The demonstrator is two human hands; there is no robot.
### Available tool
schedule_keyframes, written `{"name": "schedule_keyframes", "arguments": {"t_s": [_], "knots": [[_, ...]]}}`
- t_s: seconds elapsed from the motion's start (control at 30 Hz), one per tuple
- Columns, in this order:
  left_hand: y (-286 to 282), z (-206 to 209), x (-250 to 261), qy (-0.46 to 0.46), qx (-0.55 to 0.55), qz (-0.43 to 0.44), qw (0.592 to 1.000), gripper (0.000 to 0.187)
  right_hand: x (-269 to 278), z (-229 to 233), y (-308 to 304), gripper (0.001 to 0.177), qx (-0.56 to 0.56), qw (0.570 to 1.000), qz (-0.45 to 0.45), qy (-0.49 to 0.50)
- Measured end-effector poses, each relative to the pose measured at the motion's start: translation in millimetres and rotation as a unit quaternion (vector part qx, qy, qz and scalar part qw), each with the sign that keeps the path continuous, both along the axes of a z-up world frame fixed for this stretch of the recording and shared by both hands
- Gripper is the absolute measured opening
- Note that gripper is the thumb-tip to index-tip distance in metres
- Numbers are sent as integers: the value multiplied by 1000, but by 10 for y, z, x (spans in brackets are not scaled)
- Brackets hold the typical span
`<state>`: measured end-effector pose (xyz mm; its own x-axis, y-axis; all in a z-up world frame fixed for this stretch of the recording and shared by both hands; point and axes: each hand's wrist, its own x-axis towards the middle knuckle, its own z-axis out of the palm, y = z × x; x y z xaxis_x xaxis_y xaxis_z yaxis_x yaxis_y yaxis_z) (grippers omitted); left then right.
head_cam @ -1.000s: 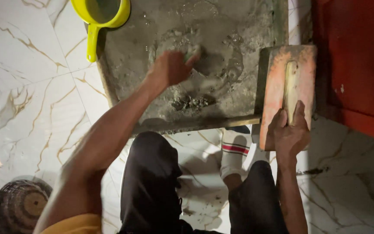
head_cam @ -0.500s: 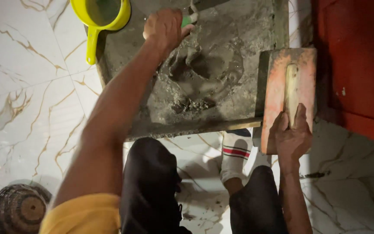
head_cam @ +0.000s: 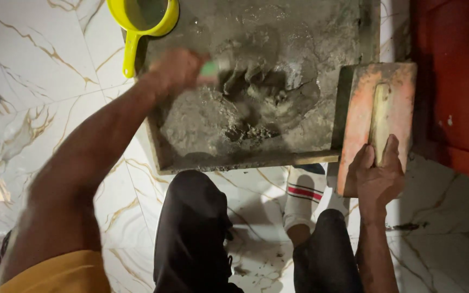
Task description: Mixing cement with water on a wooden board using a small trowel
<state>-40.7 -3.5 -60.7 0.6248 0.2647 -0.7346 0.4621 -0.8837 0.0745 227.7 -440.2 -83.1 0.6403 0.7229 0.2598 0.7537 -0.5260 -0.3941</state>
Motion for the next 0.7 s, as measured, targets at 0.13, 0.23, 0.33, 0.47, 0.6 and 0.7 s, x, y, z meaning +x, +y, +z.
{"name": "schedule_keyframes", "arguments": {"t_s": [0.13,0.23,0.33,0.47,0.6,0.7], "knots": [[159,-396,195,-119,181,168,962,73,-16,-37,-20,44,-64,997,-18,-31],[-104,-796,263,-61,247,102,962,44,-2,26,65,44,-44,999,3,-28],[-630,-486,205,-102,137,71,983,24,-28,-32,-23,47,-49,998,2,-46],[-684,-301,-372,1,-24,19,1000,66,50,-369,-217,49,-44,998,-7,-50],[-403,-70,-784,-95,2,112,989,62,10,-99,-76,46,-43,996,-11,-74],[-349,-537,-877,-202,149,279,927,56,-9,19,-29,42,-40,997,11,-63]]}}
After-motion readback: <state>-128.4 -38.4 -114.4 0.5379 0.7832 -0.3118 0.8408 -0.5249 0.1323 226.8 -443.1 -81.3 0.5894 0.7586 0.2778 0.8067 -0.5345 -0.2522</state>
